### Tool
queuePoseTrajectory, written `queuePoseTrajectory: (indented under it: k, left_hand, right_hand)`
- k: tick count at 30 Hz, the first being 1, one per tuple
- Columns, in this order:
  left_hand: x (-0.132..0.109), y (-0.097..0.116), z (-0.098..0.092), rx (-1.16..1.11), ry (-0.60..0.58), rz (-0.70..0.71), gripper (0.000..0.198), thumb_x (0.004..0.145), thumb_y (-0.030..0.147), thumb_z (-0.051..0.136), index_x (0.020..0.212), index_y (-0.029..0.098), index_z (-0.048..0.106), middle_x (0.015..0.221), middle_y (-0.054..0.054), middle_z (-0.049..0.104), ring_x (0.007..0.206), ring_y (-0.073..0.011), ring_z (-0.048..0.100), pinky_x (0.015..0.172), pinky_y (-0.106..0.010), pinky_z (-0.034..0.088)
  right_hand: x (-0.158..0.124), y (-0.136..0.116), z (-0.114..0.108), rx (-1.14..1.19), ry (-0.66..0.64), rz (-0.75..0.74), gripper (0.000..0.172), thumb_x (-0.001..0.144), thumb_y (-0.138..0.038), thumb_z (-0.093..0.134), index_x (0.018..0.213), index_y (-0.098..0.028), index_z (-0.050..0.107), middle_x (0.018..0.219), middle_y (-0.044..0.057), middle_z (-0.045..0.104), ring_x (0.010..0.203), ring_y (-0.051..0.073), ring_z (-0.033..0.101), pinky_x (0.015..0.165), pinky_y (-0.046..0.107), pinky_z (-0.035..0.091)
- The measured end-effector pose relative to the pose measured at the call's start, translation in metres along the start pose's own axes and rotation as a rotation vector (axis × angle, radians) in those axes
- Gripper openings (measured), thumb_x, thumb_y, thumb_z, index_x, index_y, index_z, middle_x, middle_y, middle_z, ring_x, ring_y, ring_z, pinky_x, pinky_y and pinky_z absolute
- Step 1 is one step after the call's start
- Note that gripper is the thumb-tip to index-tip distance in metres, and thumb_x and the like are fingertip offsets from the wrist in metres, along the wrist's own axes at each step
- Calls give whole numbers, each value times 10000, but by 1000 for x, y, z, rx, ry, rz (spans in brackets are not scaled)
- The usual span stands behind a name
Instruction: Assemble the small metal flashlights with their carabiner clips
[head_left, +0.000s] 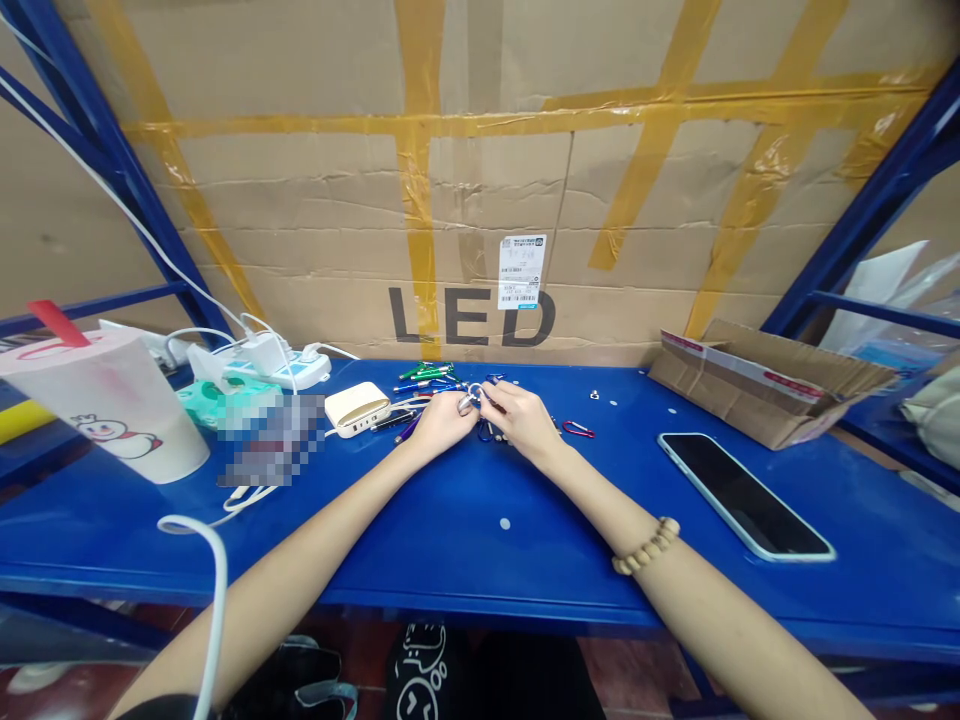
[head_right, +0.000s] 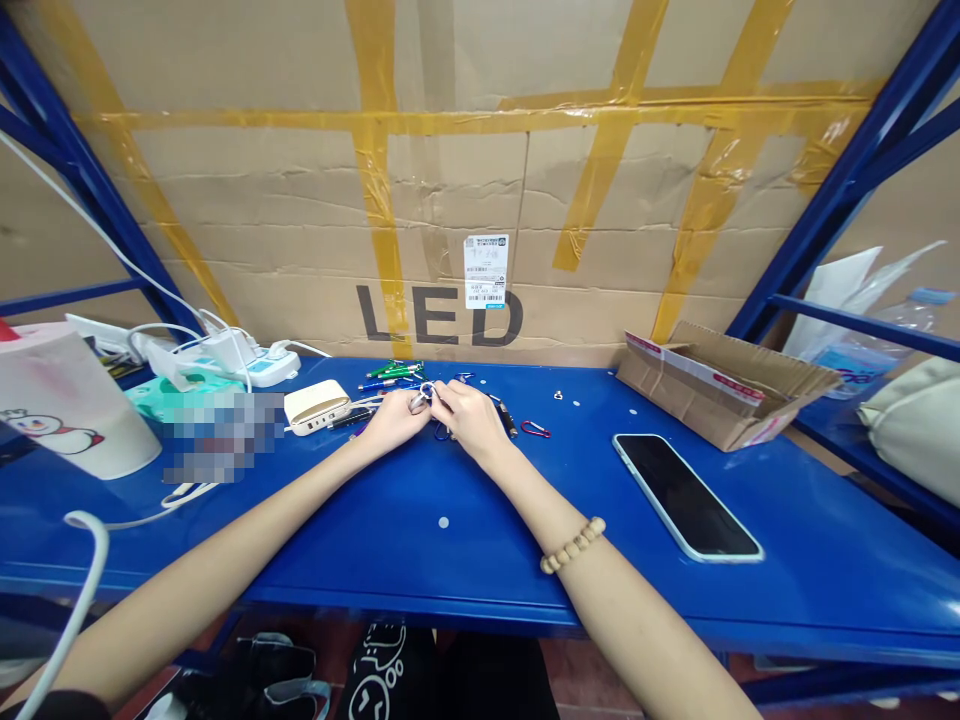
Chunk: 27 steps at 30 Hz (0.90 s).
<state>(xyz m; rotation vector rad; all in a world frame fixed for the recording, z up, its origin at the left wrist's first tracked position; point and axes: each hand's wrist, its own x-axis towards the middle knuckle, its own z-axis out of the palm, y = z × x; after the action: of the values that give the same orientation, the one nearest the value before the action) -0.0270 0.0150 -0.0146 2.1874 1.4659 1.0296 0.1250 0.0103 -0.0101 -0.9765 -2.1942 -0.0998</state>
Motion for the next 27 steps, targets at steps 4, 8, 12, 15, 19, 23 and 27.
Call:
queuePoseTrajectory:
  k: [4,8,12,15,19,23,27]
  left_hand:
    - [1,1,-2,50,18,-78,244,653,176,427,457,185,282,426,41,352,457,-86,313,472,-247,202]
    - [4,1,-3,66,28,-87,210,675,202,427,484,182,342,465,30,418,491,-101,371,493,-236,239]
    - [11,-3,-18,111,109,-135,159,684,221,459,548,184,384,533,23,469,542,-118,430,535,-233,302]
    - [17,-13,-36,144,213,-257,131,703,275,503,650,187,421,637,-6,534,610,-146,490,576,-248,349]
    - [18,-30,-52,215,231,-362,249,822,412,395,845,172,457,811,-87,607,727,-207,558,628,-287,389]
    - [15,-42,-47,546,139,-270,375,898,386,235,992,119,481,974,-178,603,897,-279,558,739,-362,402]
    - [13,-49,-39,833,32,-168,351,890,296,290,1019,98,550,1069,-191,573,1018,-321,504,832,-423,374]
  right_hand:
    - [0,-3,-1,-4,-34,28,255,899,-251,398,877,-148,631,719,43,570,648,135,530,608,215,382]
    - [2,-2,-5,43,-92,21,265,902,-257,406,1013,-148,621,788,49,600,697,138,556,639,218,409]
    - [4,3,-13,11,-121,50,355,914,-269,373,1235,-200,508,1011,72,615,885,171,586,719,252,446]
    - [5,8,-22,-95,-78,174,365,906,-271,376,1238,-212,518,1033,69,623,862,174,601,681,248,451]
    - [7,17,-36,-159,3,335,306,882,-246,399,1086,-223,626,974,44,642,780,152,604,640,235,435]
    - [6,27,-45,-248,-39,541,275,834,-218,451,1030,-211,645,1021,60,620,860,182,597,690,264,444]
    - [1,43,-48,-391,-148,786,374,816,-235,496,1178,-158,548,1167,131,537,1081,270,504,847,356,415]
